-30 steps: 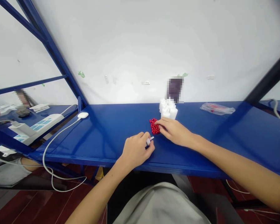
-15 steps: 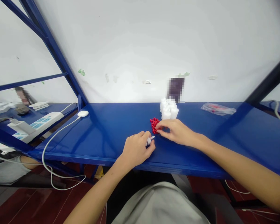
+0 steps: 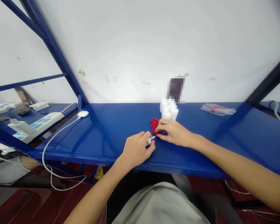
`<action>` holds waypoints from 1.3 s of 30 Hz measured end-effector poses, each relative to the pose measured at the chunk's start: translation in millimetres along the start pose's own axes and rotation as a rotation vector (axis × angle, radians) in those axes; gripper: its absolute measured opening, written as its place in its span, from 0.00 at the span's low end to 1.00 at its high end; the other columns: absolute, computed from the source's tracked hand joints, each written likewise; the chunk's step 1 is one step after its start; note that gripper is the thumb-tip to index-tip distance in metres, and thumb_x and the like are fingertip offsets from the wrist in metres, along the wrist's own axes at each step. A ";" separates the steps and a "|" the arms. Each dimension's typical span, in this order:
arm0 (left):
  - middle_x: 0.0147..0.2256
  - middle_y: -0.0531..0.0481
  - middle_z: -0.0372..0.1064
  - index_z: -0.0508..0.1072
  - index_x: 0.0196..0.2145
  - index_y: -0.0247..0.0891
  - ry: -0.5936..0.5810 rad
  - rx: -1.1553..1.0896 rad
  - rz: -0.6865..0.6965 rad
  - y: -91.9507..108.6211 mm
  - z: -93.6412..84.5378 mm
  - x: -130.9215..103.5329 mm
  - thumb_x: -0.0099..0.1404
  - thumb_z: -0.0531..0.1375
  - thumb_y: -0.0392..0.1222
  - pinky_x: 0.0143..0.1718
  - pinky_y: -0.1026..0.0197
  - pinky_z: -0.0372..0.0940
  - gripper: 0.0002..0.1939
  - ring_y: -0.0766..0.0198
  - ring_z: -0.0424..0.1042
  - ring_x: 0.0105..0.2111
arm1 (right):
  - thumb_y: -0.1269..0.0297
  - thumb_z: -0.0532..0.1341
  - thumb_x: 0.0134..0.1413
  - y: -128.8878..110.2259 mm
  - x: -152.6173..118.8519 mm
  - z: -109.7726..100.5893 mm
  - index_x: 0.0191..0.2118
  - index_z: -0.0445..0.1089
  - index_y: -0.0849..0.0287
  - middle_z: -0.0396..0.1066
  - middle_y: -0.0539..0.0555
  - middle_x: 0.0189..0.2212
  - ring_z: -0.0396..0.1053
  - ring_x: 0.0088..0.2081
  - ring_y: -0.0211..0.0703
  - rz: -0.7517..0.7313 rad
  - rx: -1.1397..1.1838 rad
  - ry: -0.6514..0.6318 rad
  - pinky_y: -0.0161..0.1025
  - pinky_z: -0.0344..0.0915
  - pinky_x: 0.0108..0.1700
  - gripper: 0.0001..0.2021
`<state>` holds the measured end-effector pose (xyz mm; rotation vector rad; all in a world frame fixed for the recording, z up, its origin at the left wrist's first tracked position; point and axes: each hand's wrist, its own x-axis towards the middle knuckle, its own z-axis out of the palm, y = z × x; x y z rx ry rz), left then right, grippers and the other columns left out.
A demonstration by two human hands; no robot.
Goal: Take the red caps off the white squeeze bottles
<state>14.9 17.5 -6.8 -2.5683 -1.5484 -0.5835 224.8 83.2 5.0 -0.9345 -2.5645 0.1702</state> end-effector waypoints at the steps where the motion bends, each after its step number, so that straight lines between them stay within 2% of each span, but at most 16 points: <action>1: 0.32 0.54 0.69 0.66 0.37 0.43 -0.004 0.000 0.005 -0.1 -0.1 -0.1 0.70 0.50 0.46 0.30 0.60 0.55 0.09 0.61 0.70 0.31 | 0.64 0.60 0.59 -1.4 0.0 -1.2 0.40 0.73 0.57 0.68 0.53 0.37 0.66 0.36 0.41 -0.004 0.003 0.006 0.37 0.62 0.37 0.06; 7: 0.34 0.53 0.71 0.65 0.39 0.42 -0.039 -0.041 0.033 -1.7 -2.4 0.0 0.72 0.47 0.48 0.32 0.60 0.58 0.11 0.60 0.72 0.33 | 0.66 0.57 0.60 -16.8 -1.5 -5.6 0.38 0.69 0.58 0.68 0.52 0.33 0.65 0.34 0.40 -0.100 0.144 -0.007 0.36 0.60 0.36 0.05; 10: 0.37 0.52 0.73 0.62 0.49 0.43 -0.042 -0.126 0.017 -1.7 -4.1 0.9 0.73 0.48 0.51 0.33 0.60 0.60 0.13 0.59 0.73 0.35 | 0.66 0.54 0.62 -19.6 -2.4 -5.0 0.34 0.65 0.58 0.66 0.50 0.28 0.62 0.29 0.37 -0.099 0.202 0.027 0.35 0.58 0.32 0.06; 13: 0.39 0.53 0.75 0.52 0.60 0.43 -0.037 -0.203 -0.018 -0.8 -5.6 2.0 0.71 0.50 0.54 0.33 0.60 0.62 0.24 0.58 0.75 0.37 | 0.65 0.51 0.63 -12.4 -3.9 -10.5 0.31 0.62 0.58 0.65 0.49 0.25 0.60 0.25 0.36 -0.050 0.167 0.222 0.34 0.56 0.30 0.09; 15: 0.40 0.52 0.75 0.54 0.58 0.43 -0.042 -0.225 -0.015 0.0 -6.2 2.2 0.72 0.49 0.53 0.34 0.61 0.62 0.21 0.58 0.75 0.40 | 0.65 0.50 0.61 -3.6 -5.0 -20.2 0.27 0.60 0.58 0.64 0.49 0.22 0.59 0.23 0.37 0.020 0.041 0.393 0.35 0.54 0.29 0.11; 17: 0.39 0.51 0.74 0.61 0.49 0.42 -0.043 -0.204 -0.006 0.5 -6.1 1.9 0.73 0.48 0.50 0.34 0.61 0.61 0.13 0.59 0.75 0.39 | 0.64 0.50 0.58 5.2 -5.4 -33.2 0.23 0.58 0.57 0.63 0.51 0.20 0.58 0.22 0.38 0.160 -0.152 0.487 0.37 0.50 0.28 0.13; 19: 0.35 0.52 0.73 0.64 0.39 0.41 -0.038 -0.140 -0.005 0.5 -5.6 1.5 0.73 0.46 0.48 0.33 0.61 0.60 0.12 0.60 0.73 0.35 | 0.63 0.51 0.57 11.8 -4.7 -45.7 0.22 0.60 0.57 0.65 0.53 0.20 0.61 0.23 0.41 0.356 -0.337 0.463 0.38 0.47 0.27 0.13; 21: 0.30 0.52 0.69 0.63 0.32 0.40 -0.036 -0.074 0.002 0.2 -4.7 1.2 0.73 0.46 0.45 0.32 0.61 0.59 0.14 0.62 0.70 0.30 | 0.61 0.51 0.57 15.9 -3.1 -53.3 0.24 0.64 0.58 0.69 0.56 0.21 0.64 0.25 0.44 0.534 -0.456 0.374 0.38 0.45 0.27 0.14; 23: 0.29 0.53 0.67 0.63 0.30 0.40 -0.035 -0.040 0.012 -0.3 -4.0 1.2 0.73 0.46 0.44 0.31 0.61 0.58 0.14 0.63 0.68 0.29 | 0.60 0.50 0.59 18.4 -1.4 -54.1 0.26 0.68 0.59 0.71 0.58 0.24 0.67 0.26 0.47 0.622 -0.509 0.263 0.38 0.46 0.27 0.15; 25: 0.28 0.53 0.66 0.62 0.30 0.40 -0.034 -0.031 0.018 -0.6 -3.6 1.5 0.73 0.46 0.43 0.31 0.61 0.57 0.14 0.64 0.67 0.28 | 0.58 0.50 0.60 21.0 -0.3 -49.4 0.28 0.70 0.59 0.73 0.59 0.26 0.69 0.27 0.49 0.642 -0.525 0.166 0.38 0.48 0.27 0.17; 29: 0.28 0.53 0.65 0.62 0.30 0.40 -0.031 -0.036 0.019 -0.7 -3.7 1.8 0.72 0.46 0.42 0.31 0.62 0.57 0.13 0.64 0.65 0.28 | 0.57 0.49 0.62 26.2 -0.1 -39.2 0.31 0.72 0.60 0.73 0.62 0.28 0.71 0.29 0.51 0.627 -0.516 0.024 0.39 0.51 0.29 0.18; 31: 0.28 0.53 0.65 0.62 0.30 0.40 -0.032 -0.038 0.019 -0.6 -3.8 1.6 0.72 0.46 0.42 0.31 0.61 0.56 0.13 0.64 0.65 0.27 | 0.56 0.50 0.62 25.8 -0.3 -38.9 0.32 0.71 0.60 0.73 0.62 0.28 0.71 0.29 0.52 0.637 -0.512 0.040 0.39 0.51 0.29 0.18; 33: 0.28 0.54 0.64 0.61 0.30 0.40 -0.036 -0.043 0.018 -0.5 -3.9 1.2 0.72 0.46 0.41 0.31 0.61 0.56 0.12 0.64 0.64 0.27 | 0.55 0.50 0.62 20.7 -0.2 -40.8 0.33 0.70 0.60 0.73 0.60 0.27 0.69 0.28 0.50 0.628 -0.489 0.136 0.39 0.51 0.30 0.17; 34: 0.28 0.54 0.64 0.61 0.30 0.40 -0.037 -0.047 0.018 -0.4 -4.0 1.0 0.72 0.46 0.41 0.31 0.61 0.56 0.12 0.64 0.64 0.27 | 0.55 0.50 0.62 16.0 -0.1 -41.4 0.32 0.69 0.59 0.72 0.58 0.26 0.68 0.28 0.49 0.585 -0.459 0.194 0.39 0.51 0.31 0.16; 36: 0.28 0.54 0.64 0.61 0.31 0.40 -0.034 -0.057 0.028 -0.3 -4.2 0.7 0.72 0.46 0.40 0.32 0.61 0.57 0.11 0.64 0.65 0.28 | 0.57 0.51 0.61 3.0 0.1 -39.3 0.30 0.67 0.59 0.71 0.55 0.24 0.66 0.27 0.45 0.405 -0.354 0.273 0.40 0.53 0.34 0.14; 39: 0.30 0.53 0.65 0.60 0.33 0.40 -0.024 -0.083 0.063 -0.4 -4.2 0.4 0.70 0.46 0.38 0.34 0.60 0.58 0.08 0.62 0.66 0.30 | 0.59 0.51 0.62 -19.4 -0.1 -25.9 0.31 0.66 0.58 0.67 0.51 0.21 0.61 0.26 0.41 0.102 -0.141 0.213 0.41 0.55 0.40 0.12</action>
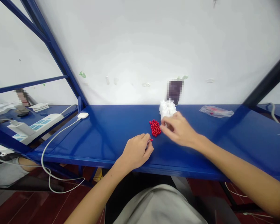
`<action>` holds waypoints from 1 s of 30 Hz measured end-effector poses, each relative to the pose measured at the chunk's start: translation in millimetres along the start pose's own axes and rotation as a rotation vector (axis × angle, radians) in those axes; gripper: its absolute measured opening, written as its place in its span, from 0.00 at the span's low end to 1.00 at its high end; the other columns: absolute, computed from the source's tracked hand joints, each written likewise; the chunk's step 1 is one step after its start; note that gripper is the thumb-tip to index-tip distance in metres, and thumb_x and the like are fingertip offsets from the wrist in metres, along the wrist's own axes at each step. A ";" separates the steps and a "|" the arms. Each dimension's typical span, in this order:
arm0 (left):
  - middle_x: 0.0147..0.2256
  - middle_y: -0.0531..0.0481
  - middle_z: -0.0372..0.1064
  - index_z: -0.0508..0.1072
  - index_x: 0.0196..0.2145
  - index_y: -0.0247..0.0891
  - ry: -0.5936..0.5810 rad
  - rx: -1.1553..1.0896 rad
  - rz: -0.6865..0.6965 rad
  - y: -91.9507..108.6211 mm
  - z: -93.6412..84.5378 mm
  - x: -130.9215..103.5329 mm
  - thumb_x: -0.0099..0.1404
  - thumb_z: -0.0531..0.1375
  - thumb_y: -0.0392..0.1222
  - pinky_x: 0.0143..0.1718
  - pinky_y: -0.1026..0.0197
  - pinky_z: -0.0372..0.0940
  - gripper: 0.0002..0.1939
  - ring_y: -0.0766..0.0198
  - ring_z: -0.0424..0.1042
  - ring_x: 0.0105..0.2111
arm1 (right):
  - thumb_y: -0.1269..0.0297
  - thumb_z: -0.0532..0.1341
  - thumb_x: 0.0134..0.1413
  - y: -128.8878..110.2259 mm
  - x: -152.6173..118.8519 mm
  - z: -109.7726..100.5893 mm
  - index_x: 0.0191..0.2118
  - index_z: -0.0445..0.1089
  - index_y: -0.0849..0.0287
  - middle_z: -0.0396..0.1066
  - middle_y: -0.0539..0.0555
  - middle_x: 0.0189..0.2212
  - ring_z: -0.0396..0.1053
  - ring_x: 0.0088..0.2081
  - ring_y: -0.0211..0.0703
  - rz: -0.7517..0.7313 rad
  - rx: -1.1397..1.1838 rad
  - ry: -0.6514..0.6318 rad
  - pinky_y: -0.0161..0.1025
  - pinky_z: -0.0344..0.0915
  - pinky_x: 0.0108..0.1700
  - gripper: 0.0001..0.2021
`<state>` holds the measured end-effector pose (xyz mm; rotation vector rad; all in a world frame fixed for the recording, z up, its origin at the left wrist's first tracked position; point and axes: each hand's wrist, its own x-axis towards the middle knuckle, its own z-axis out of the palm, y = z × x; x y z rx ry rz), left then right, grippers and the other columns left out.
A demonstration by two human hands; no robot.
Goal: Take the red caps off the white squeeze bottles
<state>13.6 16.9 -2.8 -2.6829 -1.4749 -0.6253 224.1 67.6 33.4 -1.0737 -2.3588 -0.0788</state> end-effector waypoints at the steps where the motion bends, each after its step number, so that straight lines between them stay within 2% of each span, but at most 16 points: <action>1: 0.30 0.52 0.66 0.60 0.33 0.40 0.001 -0.014 0.011 -0.2 0.1 -0.1 0.70 0.47 0.38 0.34 0.60 0.58 0.07 0.62 0.66 0.31 | 0.59 0.52 0.62 -7.0 -2.0 5.0 0.32 0.65 0.58 0.67 0.50 0.21 0.60 0.26 0.41 -0.051 0.061 -0.059 0.40 0.55 0.38 0.11; 4: 0.31 0.52 0.66 0.60 0.33 0.41 -0.001 -0.059 0.029 -1.2 0.8 -0.3 0.67 0.49 0.36 0.34 0.60 0.59 0.04 0.61 0.66 0.31 | 0.63 0.53 0.61 -20.1 -6.6 18.5 0.34 0.64 0.58 0.67 0.51 0.24 0.61 0.28 0.42 -0.143 0.168 -0.251 0.37 0.53 0.32 0.07; 7: 0.30 0.52 0.65 0.59 0.32 0.41 0.003 -0.082 0.030 -2.2 1.8 -0.5 0.65 0.50 0.35 0.33 0.59 0.59 0.03 0.61 0.66 0.30 | 0.68 0.51 0.61 -22.5 -7.8 23.4 0.35 0.61 0.57 0.66 0.50 0.25 0.60 0.25 0.39 -0.168 0.205 -0.354 0.36 0.51 0.29 0.04; 13: 0.28 0.52 0.64 0.57 0.30 0.41 0.022 -0.079 0.019 -3.1 3.6 -0.3 0.64 0.50 0.35 0.32 0.59 0.59 0.05 0.62 0.66 0.29 | 0.65 0.48 0.65 -21.9 -7.3 23.6 0.33 0.59 0.57 0.67 0.50 0.27 0.61 0.26 0.39 -0.199 0.163 -0.360 0.36 0.51 0.30 0.08; 21: 0.28 0.52 0.64 0.58 0.30 0.41 0.014 -0.049 0.025 -4.2 5.5 0.5 0.66 0.50 0.36 0.32 0.59 0.58 0.06 0.62 0.65 0.29 | 0.64 0.48 0.65 -24.3 -6.3 27.2 0.31 0.59 0.57 0.66 0.50 0.26 0.60 0.25 0.38 -0.178 0.124 -0.360 0.36 0.48 0.27 0.10; 27: 0.30 0.51 0.65 0.59 0.31 0.41 0.001 -0.028 0.061 -2.5 3.1 0.4 0.68 0.48 0.36 0.33 0.59 0.59 0.07 0.61 0.65 0.30 | 0.65 0.50 0.62 -31.0 -6.7 26.3 0.32 0.62 0.58 0.71 0.53 0.28 0.64 0.25 0.40 -0.125 -0.021 -0.367 0.38 0.45 0.26 0.09; 30: 0.30 0.50 0.65 0.60 0.32 0.40 0.004 0.024 0.034 0.0 3.2 -0.6 0.66 0.49 0.35 0.32 0.59 0.60 0.05 0.61 0.66 0.30 | 0.66 0.52 0.60 -32.3 -7.3 28.4 0.28 0.63 0.58 0.71 0.54 0.25 0.64 0.24 0.40 -0.052 -0.057 -0.378 0.39 0.43 0.26 0.09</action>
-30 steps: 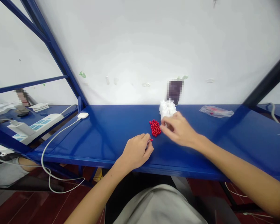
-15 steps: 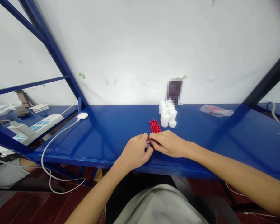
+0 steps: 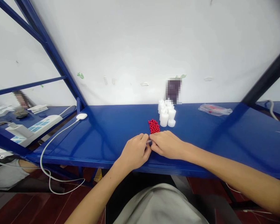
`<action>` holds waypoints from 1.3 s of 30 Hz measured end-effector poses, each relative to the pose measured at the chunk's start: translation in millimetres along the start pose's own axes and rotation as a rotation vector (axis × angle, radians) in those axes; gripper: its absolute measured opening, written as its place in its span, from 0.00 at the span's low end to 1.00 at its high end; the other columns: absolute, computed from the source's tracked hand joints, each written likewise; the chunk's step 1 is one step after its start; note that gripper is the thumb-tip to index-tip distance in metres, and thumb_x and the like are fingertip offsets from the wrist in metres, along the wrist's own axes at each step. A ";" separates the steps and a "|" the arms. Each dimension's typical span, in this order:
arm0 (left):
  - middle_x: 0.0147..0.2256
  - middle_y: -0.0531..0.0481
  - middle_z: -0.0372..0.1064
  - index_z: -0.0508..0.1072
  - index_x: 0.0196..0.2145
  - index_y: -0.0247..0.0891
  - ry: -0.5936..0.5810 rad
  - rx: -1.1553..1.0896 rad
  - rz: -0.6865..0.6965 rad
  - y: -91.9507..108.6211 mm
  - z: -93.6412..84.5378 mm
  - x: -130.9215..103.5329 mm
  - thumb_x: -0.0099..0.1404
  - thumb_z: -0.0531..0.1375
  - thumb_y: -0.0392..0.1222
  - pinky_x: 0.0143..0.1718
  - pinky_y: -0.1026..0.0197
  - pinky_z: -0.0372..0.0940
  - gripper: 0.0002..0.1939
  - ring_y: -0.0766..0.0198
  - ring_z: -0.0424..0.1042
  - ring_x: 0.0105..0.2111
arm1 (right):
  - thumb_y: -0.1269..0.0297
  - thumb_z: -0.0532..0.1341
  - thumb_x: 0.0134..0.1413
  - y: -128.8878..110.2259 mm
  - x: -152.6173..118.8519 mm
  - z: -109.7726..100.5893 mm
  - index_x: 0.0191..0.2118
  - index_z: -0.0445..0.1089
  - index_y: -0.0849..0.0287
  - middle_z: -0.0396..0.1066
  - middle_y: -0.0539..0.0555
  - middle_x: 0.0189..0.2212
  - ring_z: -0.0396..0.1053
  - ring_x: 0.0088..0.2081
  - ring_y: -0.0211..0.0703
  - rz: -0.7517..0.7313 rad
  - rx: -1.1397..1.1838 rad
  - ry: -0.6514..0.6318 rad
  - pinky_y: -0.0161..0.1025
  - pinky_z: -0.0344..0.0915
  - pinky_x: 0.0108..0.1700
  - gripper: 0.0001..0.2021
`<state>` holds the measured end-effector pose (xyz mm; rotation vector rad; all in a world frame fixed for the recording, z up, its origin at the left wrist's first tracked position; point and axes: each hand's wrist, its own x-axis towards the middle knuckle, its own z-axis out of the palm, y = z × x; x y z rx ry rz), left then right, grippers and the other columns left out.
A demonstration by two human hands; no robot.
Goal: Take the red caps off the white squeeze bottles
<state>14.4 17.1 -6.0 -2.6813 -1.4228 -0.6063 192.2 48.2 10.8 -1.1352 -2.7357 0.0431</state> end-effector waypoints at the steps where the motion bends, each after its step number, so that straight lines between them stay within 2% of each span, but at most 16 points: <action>1: 0.30 0.50 0.65 0.60 0.32 0.40 0.009 0.026 -0.011 0.7 0.5 -0.4 0.65 0.49 0.35 0.32 0.59 0.60 0.05 0.60 0.66 0.31 | 0.66 0.53 0.59 0.9 0.4 0.9 0.27 0.63 0.58 0.70 0.54 0.24 0.64 0.23 0.40 0.035 -0.004 0.001 0.39 0.43 0.26 0.10; 4: 0.30 0.51 0.64 0.61 0.33 0.40 0.040 0.054 -0.025 1.3 2.4 -1.3 0.65 0.49 0.35 0.33 0.59 0.59 0.04 0.60 0.65 0.31 | 0.67 0.52 0.60 8.1 1.9 1.5 0.26 0.62 0.58 0.69 0.53 0.22 0.63 0.23 0.40 0.103 0.014 0.032 0.39 0.44 0.26 0.11; 9: 0.29 0.53 0.63 0.60 0.34 0.41 0.013 -0.041 -0.052 -1.1 2.2 -0.3 0.66 0.48 0.36 0.32 0.61 0.57 0.03 0.63 0.64 0.28 | 0.64 0.45 0.68 28.9 1.9 -7.5 0.34 0.63 0.57 0.71 0.52 0.28 0.64 0.26 0.40 0.035 0.102 0.144 0.36 0.49 0.29 0.13; 13: 0.28 0.54 0.61 0.58 0.31 0.41 0.006 -0.054 -0.058 -1.2 0.9 0.9 0.66 0.48 0.36 0.31 0.61 0.56 0.05 0.64 0.62 0.27 | 0.60 0.41 0.70 41.6 0.1 -14.2 0.34 0.62 0.57 0.69 0.52 0.28 0.64 0.28 0.41 0.056 0.111 0.210 0.36 0.53 0.32 0.17; 19: 0.27 0.54 0.60 0.57 0.30 0.41 0.010 -0.060 -0.051 -0.9 0.9 2.3 0.66 0.48 0.36 0.31 0.61 0.54 0.06 0.64 0.61 0.26 | 0.60 0.45 0.68 39.0 -2.1 -16.1 0.33 0.62 0.57 0.68 0.52 0.32 0.64 0.31 0.40 -0.014 0.169 0.217 0.36 0.55 0.34 0.14; 22: 0.27 0.55 0.60 0.56 0.30 0.41 0.007 -0.065 -0.047 -0.9 1.0 2.3 0.67 0.49 0.36 0.31 0.61 0.54 0.07 0.64 0.61 0.26 | 0.62 0.51 0.64 36.5 -2.4 -16.2 0.31 0.61 0.57 0.67 0.51 0.31 0.61 0.29 0.39 -0.028 0.151 0.187 0.36 0.53 0.32 0.10; 25: 0.26 0.55 0.59 0.55 0.29 0.41 0.010 -0.067 -0.043 -1.0 1.3 1.4 0.67 0.49 0.37 0.31 0.61 0.53 0.07 0.64 0.60 0.26 | 0.63 0.55 0.59 39.2 -2.4 -17.3 0.29 0.61 0.57 0.66 0.49 0.27 0.60 0.27 0.37 -0.030 0.132 0.075 0.35 0.50 0.30 0.08; 30: 0.26 0.55 0.60 0.56 0.30 0.41 0.016 -0.078 -0.040 -1.0 1.5 0.4 0.67 0.49 0.37 0.31 0.61 0.53 0.07 0.64 0.60 0.26 | 0.55 0.57 0.61 48.4 -3.0 -22.9 0.28 0.65 0.58 0.68 0.49 0.23 0.62 0.24 0.37 0.003 0.174 -0.120 0.35 0.50 0.28 0.14; 32: 0.26 0.55 0.60 0.56 0.29 0.41 0.018 -0.079 -0.037 -1.0 1.3 0.6 0.67 0.49 0.37 0.31 0.61 0.53 0.07 0.64 0.60 0.26 | 0.53 0.52 0.65 50.4 -3.5 -24.3 0.29 0.65 0.58 0.69 0.51 0.25 0.64 0.26 0.39 0.001 0.182 -0.120 0.35 0.52 0.29 0.17; 35: 0.26 0.55 0.59 0.55 0.29 0.41 0.021 -0.081 -0.038 -0.8 0.9 1.2 0.68 0.49 0.37 0.30 0.61 0.53 0.08 0.65 0.59 0.26 | 0.57 0.44 0.69 50.3 -4.2 -23.6 0.32 0.65 0.58 0.72 0.54 0.30 0.67 0.31 0.41 -0.028 0.162 -0.088 0.36 0.55 0.34 0.19; 39: 0.26 0.55 0.59 0.55 0.29 0.41 0.018 -0.082 -0.041 -0.8 1.5 1.5 0.68 0.49 0.38 0.30 0.61 0.53 0.09 0.65 0.59 0.26 | 0.61 0.45 0.68 47.6 -4.5 -20.1 0.33 0.63 0.59 0.73 0.55 0.32 0.68 0.32 0.42 -0.036 0.078 -0.104 0.36 0.55 0.33 0.15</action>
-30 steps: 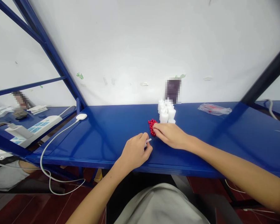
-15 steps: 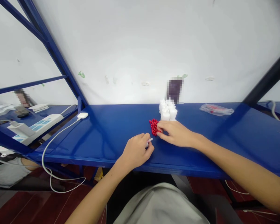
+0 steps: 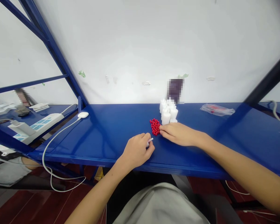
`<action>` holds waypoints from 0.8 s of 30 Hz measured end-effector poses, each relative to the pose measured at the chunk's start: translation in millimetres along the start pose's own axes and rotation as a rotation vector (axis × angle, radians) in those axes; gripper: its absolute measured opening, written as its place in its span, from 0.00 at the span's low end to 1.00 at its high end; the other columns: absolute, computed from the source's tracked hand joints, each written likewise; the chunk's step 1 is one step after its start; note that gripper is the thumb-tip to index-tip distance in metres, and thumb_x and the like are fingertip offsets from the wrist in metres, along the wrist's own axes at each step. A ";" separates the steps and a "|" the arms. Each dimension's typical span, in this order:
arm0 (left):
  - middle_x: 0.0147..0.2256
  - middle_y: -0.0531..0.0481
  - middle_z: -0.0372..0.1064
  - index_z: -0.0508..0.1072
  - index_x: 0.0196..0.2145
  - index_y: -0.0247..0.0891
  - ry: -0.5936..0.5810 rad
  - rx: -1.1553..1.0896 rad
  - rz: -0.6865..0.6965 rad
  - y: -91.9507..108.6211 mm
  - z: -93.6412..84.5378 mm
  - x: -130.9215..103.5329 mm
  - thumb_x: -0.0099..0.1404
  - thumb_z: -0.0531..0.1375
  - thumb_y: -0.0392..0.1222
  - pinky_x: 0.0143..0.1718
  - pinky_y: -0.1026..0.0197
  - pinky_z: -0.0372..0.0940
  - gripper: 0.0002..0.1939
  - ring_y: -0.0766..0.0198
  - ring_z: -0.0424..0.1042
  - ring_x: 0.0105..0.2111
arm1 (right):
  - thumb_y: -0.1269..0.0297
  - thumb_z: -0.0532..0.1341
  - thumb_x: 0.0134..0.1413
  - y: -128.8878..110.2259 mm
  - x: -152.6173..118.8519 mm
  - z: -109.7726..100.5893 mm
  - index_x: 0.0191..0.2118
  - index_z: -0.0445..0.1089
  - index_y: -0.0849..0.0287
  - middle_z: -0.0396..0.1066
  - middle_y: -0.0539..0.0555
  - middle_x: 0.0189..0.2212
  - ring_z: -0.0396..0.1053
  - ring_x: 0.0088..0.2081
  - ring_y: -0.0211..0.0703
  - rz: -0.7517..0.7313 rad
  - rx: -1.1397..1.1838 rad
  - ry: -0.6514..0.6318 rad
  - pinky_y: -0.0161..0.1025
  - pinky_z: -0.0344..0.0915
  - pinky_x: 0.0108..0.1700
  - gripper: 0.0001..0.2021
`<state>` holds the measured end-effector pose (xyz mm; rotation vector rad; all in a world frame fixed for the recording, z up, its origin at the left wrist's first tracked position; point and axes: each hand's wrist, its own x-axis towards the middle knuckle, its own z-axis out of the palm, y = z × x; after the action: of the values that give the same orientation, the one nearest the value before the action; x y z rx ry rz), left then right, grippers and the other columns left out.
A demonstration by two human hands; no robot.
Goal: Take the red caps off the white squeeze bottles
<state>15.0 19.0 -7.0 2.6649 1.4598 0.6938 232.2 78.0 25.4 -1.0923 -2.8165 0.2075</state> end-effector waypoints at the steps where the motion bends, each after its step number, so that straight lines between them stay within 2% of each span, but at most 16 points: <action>1: 0.26 0.55 0.59 0.55 0.29 0.41 -0.002 0.001 0.000 -0.2 0.3 0.0 0.68 0.49 0.38 0.30 0.61 0.53 0.08 0.65 0.60 0.26 | 0.61 0.46 0.67 -0.6 0.1 0.9 0.33 0.63 0.58 0.72 0.55 0.31 0.67 0.30 0.41 0.004 -0.019 -0.009 0.36 0.54 0.32 0.14; 11: 0.26 0.55 0.59 0.55 0.29 0.41 -0.009 0.007 0.008 -0.6 1.1 0.0 0.69 0.49 0.39 0.31 0.61 0.53 0.09 0.64 0.61 0.27 | 0.61 0.50 0.65 -1.7 3.0 5.8 0.33 0.63 0.58 0.70 0.52 0.26 0.64 0.25 0.39 0.021 -0.104 -0.001 0.35 0.48 0.28 0.11; 16: 0.26 0.54 0.60 0.56 0.29 0.41 -0.015 0.011 0.006 0.2 -0.5 0.0 0.69 0.48 0.38 0.31 0.61 0.53 0.09 0.64 0.61 0.26 | 0.64 0.53 0.60 -3.3 1.6 1.8 0.32 0.64 0.58 0.69 0.51 0.25 0.62 0.24 0.37 0.044 -0.087 0.033 0.35 0.48 0.27 0.07; 21: 0.26 0.54 0.60 0.56 0.29 0.41 -0.016 0.008 0.005 0.2 -1.0 0.2 0.69 0.49 0.39 0.30 0.61 0.53 0.09 0.64 0.61 0.26 | 0.67 0.55 0.57 -3.1 2.3 2.9 0.29 0.64 0.58 0.68 0.51 0.22 0.60 0.23 0.36 0.060 -0.066 0.001 0.35 0.47 0.27 0.07; 24: 0.26 0.55 0.60 0.56 0.29 0.41 -0.016 0.012 0.006 -0.2 -0.7 0.4 0.69 0.49 0.39 0.31 0.61 0.53 0.09 0.64 0.61 0.27 | 0.67 0.56 0.56 -3.6 2.4 2.8 0.32 0.66 0.58 0.68 0.50 0.22 0.61 0.22 0.36 0.051 -0.014 0.018 0.34 0.48 0.26 0.03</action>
<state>14.7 19.4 -6.2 2.6779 1.4571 0.6646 227.6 76.7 23.4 -1.1640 -2.7803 0.1813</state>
